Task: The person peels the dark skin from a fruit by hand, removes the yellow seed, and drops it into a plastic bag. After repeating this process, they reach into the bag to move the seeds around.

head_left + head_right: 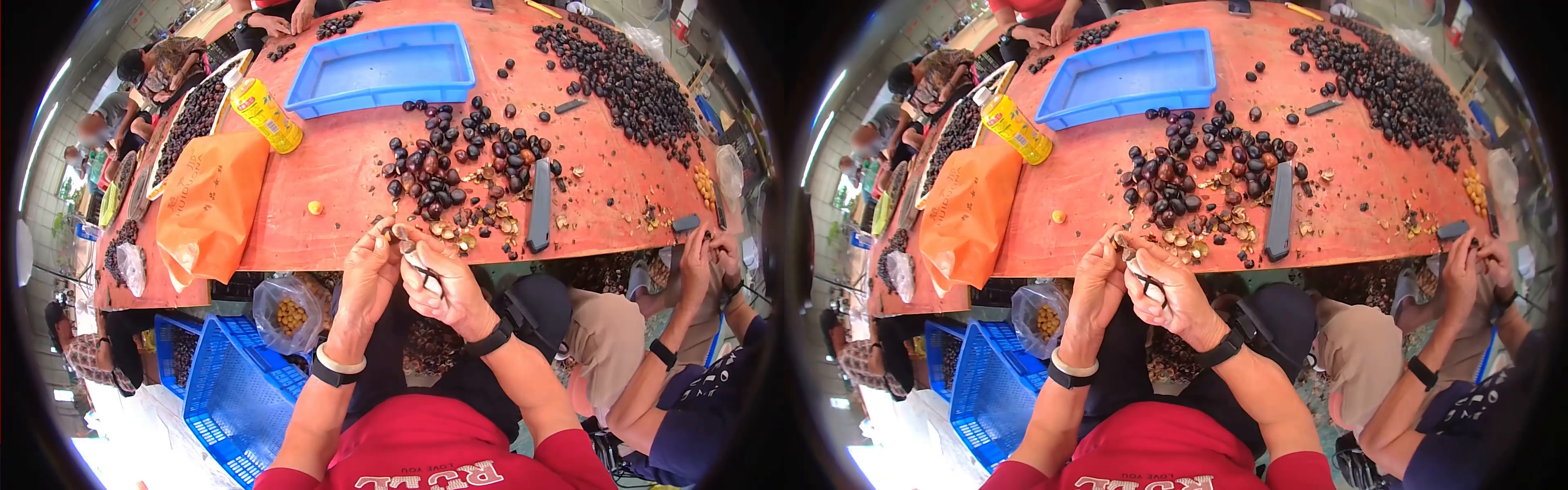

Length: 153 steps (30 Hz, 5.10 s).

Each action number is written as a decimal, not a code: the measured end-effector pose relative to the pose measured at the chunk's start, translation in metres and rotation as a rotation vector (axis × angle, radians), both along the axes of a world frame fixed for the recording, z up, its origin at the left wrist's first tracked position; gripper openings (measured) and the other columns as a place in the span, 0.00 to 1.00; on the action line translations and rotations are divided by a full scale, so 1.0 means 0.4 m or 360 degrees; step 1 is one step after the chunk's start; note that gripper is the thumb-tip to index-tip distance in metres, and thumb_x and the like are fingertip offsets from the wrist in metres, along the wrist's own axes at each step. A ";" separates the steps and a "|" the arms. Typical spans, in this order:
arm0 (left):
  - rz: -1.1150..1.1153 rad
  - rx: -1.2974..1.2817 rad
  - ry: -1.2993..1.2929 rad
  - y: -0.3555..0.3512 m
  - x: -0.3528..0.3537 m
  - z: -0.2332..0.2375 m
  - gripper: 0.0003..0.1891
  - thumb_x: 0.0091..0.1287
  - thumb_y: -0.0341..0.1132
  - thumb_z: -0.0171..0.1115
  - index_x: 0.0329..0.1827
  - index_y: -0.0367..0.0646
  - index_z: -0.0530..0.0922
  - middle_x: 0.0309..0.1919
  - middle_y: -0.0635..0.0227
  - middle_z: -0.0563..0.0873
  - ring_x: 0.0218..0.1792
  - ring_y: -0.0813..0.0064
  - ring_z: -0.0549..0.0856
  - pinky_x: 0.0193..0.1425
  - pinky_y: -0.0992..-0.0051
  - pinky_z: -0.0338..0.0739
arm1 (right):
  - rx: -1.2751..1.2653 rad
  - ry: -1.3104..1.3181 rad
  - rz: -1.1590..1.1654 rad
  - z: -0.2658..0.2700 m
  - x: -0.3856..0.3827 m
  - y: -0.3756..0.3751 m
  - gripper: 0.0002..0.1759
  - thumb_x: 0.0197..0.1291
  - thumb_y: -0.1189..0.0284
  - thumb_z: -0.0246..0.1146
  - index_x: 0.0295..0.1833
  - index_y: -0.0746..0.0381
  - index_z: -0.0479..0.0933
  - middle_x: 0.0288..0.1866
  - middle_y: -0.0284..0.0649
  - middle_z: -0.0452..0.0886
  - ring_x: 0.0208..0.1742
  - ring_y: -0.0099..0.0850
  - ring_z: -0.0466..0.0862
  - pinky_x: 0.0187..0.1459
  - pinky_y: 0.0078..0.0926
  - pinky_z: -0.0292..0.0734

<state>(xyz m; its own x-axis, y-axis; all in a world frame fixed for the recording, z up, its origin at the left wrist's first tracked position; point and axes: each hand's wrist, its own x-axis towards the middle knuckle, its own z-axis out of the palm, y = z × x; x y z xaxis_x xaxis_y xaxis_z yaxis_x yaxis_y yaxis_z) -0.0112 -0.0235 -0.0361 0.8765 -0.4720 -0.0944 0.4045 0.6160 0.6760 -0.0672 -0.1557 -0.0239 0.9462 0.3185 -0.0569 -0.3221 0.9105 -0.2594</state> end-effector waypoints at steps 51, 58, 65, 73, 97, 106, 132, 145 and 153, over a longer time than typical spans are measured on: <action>0.0045 0.0284 -0.0181 -0.008 -0.015 0.024 0.19 0.66 0.39 0.59 0.56 0.39 0.71 0.43 0.71 0.79 0.37 0.84 0.76 0.48 0.78 0.73 | -0.1571 -0.0251 -0.0281 0.055 -0.019 -0.027 0.23 0.66 0.70 0.52 0.66 0.61 0.65 0.20 0.28 0.69 0.16 0.13 0.65 0.17 0.12 0.60; 0.0045 0.0307 -0.0207 -0.008 -0.018 0.020 0.19 0.66 0.39 0.60 0.55 0.39 0.72 0.45 0.69 0.80 0.40 0.80 0.79 0.49 0.76 0.74 | -0.1540 -0.0262 -0.0252 0.051 -0.023 -0.031 0.24 0.68 0.68 0.50 0.69 0.57 0.61 0.21 0.27 0.68 0.13 0.11 0.62 0.13 0.09 0.58; 0.0132 0.0399 -0.0277 -0.016 -0.024 0.021 0.18 0.66 0.38 0.59 0.55 0.37 0.71 0.44 0.67 0.81 0.40 0.78 0.81 0.47 0.75 0.76 | -0.1623 -0.0235 -0.0310 0.051 -0.023 -0.035 0.23 0.66 0.70 0.51 0.66 0.61 0.66 0.20 0.27 0.68 0.18 0.14 0.65 0.19 0.12 0.61; 0.0209 0.0549 -0.0403 -0.029 -0.028 0.025 0.17 0.67 0.37 0.58 0.54 0.35 0.70 0.43 0.64 0.81 0.38 0.78 0.82 0.43 0.78 0.78 | -0.1473 -0.0139 -0.0301 0.050 -0.010 -0.028 0.22 0.66 0.71 0.51 0.65 0.63 0.67 0.23 0.28 0.70 0.21 0.14 0.66 0.21 0.13 0.62; 0.0394 0.0352 -0.0310 -0.037 -0.019 0.003 0.16 0.68 0.35 0.56 0.55 0.38 0.70 0.32 0.72 0.79 0.23 0.86 0.73 0.26 0.86 0.70 | -0.0830 -0.0006 -0.0398 0.005 0.032 0.040 0.21 0.67 0.69 0.53 0.64 0.63 0.68 0.20 0.29 0.69 0.09 0.13 0.63 0.07 0.12 0.56; 0.0393 0.0277 -0.0139 -0.042 -0.014 0.016 0.19 0.69 0.35 0.54 0.59 0.35 0.67 0.44 0.67 0.79 0.41 0.78 0.79 0.46 0.81 0.75 | -0.0364 0.0107 -0.0281 0.004 0.039 0.004 0.19 0.68 0.67 0.51 0.63 0.58 0.67 0.20 0.31 0.69 0.10 0.16 0.63 0.08 0.14 0.57; 0.0153 0.0316 -0.0234 0.012 -0.014 0.011 0.22 0.60 0.43 0.66 0.49 0.35 0.76 0.36 0.67 0.82 0.35 0.79 0.80 0.46 0.77 0.75 | -0.1518 -0.0378 -0.0175 0.094 -0.026 -0.040 0.26 0.65 0.71 0.53 0.68 0.62 0.63 0.26 0.28 0.70 0.25 0.15 0.69 0.27 0.13 0.67; 0.0122 0.0410 -0.0385 0.002 -0.026 0.030 0.17 0.62 0.39 0.65 0.46 0.33 0.76 0.37 0.64 0.83 0.37 0.76 0.83 0.46 0.75 0.78 | -0.1877 -0.0438 -0.0273 0.078 -0.024 -0.054 0.22 0.64 0.72 0.53 0.64 0.63 0.69 0.23 0.29 0.70 0.25 0.16 0.69 0.28 0.15 0.68; 0.0294 0.0710 -0.0551 -0.018 -0.039 0.033 0.12 0.66 0.30 0.59 0.48 0.31 0.75 0.38 0.61 0.83 0.38 0.75 0.82 0.45 0.74 0.80 | -0.1876 -0.0340 -0.0358 0.067 -0.016 -0.052 0.20 0.65 0.71 0.53 0.62 0.63 0.71 0.28 0.31 0.76 0.27 0.16 0.72 0.30 0.16 0.70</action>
<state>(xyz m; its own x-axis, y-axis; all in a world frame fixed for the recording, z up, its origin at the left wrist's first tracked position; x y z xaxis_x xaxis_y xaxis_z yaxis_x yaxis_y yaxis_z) -0.0269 -0.0305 -0.0228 0.9556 -0.2889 0.0572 0.0275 0.2810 0.9593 -0.0734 -0.1767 0.0027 0.9993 0.0043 -0.0370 -0.0373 0.1112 -0.9931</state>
